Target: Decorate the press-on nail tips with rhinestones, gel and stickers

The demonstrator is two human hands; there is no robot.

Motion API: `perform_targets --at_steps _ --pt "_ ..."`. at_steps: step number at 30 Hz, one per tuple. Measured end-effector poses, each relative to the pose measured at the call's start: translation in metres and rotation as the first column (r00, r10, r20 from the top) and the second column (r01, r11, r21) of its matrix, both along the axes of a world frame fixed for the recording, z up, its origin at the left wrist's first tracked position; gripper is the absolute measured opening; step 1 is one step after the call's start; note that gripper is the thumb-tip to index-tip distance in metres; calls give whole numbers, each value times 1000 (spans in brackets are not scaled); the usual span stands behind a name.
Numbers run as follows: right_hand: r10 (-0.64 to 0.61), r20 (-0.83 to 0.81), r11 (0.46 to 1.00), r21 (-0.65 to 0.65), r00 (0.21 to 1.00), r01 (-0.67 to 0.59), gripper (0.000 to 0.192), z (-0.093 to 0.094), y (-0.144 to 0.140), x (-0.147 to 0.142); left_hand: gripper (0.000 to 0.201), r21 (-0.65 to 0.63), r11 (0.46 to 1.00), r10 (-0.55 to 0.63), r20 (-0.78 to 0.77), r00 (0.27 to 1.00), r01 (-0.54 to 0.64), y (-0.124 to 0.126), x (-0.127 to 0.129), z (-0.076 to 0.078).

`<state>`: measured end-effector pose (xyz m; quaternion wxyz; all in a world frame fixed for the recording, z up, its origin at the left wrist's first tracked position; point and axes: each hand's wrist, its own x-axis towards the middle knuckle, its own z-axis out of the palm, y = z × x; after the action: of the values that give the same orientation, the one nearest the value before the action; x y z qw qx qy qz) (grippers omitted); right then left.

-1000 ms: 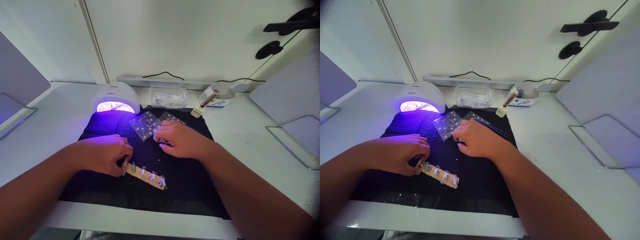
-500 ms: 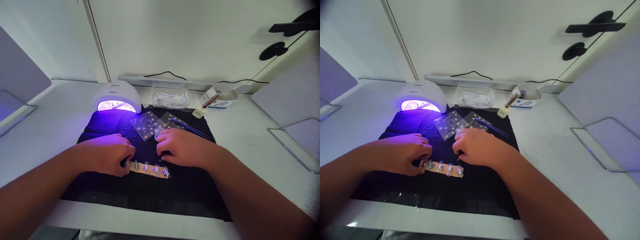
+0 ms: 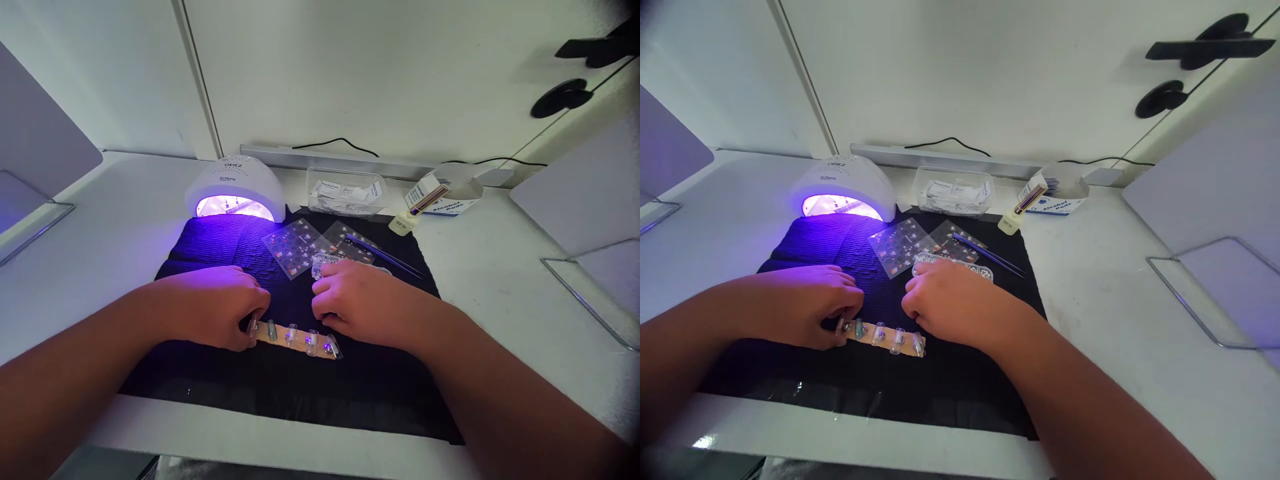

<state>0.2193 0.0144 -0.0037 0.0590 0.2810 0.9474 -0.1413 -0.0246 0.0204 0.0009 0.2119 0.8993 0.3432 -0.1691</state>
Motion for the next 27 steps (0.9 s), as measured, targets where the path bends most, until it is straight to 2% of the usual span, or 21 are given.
perform_targets --at_steps 13,27 --pt "7 59 994 109 998 -13 29 0 -6 -5 10 -8 1000 9 -2 1000 -9 0 -1 0" --pt "-16 128 995 102 992 3 23 2 -9 -11 10 -9 1000 13 -14 1000 -13 1 0 0"
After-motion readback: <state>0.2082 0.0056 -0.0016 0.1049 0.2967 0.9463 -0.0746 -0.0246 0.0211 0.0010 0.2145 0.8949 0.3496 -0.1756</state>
